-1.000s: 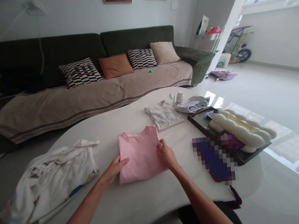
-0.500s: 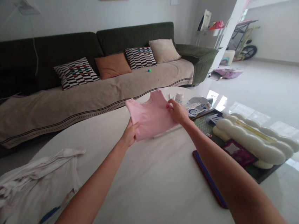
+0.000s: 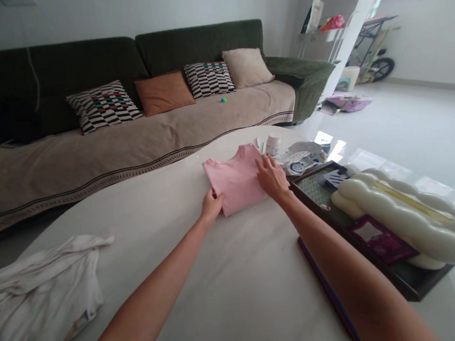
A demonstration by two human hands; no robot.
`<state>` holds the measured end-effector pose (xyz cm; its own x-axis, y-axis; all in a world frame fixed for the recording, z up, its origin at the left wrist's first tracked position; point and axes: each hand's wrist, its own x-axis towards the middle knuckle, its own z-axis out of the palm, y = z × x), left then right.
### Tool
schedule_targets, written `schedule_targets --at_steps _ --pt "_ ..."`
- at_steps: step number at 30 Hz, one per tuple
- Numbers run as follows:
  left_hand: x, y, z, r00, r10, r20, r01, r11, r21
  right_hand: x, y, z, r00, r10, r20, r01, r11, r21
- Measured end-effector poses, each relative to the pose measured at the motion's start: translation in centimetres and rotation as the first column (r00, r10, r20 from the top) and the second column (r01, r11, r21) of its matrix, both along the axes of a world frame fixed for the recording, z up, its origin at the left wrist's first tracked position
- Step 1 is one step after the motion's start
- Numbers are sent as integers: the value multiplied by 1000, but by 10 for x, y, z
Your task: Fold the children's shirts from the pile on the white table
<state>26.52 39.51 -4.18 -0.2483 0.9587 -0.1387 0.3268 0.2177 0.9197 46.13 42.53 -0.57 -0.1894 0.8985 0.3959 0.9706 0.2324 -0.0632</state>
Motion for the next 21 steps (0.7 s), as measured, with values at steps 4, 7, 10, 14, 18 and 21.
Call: schedule_targets --at_steps 4,7,10,14,18,21 --pt "-2 0 3 991 -49 -121 43 998 -49 -14 -19 -23 995 104 -11 -104 990 -99" --pt "-8 3 3 997 -53 -53 50 997 -64 -24 -28 -37 996 7 -93 -24 983 -184" --pt "-20 5 1 996 -86 27 88 994 -59 -35 -35 -38 992 -9 -127 -19 975 -221" --pt "-38 -1 1 991 -100 94 106 992 -69 -55 -40 -26 994 -22 -111 -5 971 -239" --pt "-56 -32 11 990 -133 35 133 991 13 -72 -24 -16 992 -56 -111 31 976 -217" --pt "-85 -83 23 978 -195 -70 202 974 104 -72 -1 -20 988 -69 -136 24 950 -310"
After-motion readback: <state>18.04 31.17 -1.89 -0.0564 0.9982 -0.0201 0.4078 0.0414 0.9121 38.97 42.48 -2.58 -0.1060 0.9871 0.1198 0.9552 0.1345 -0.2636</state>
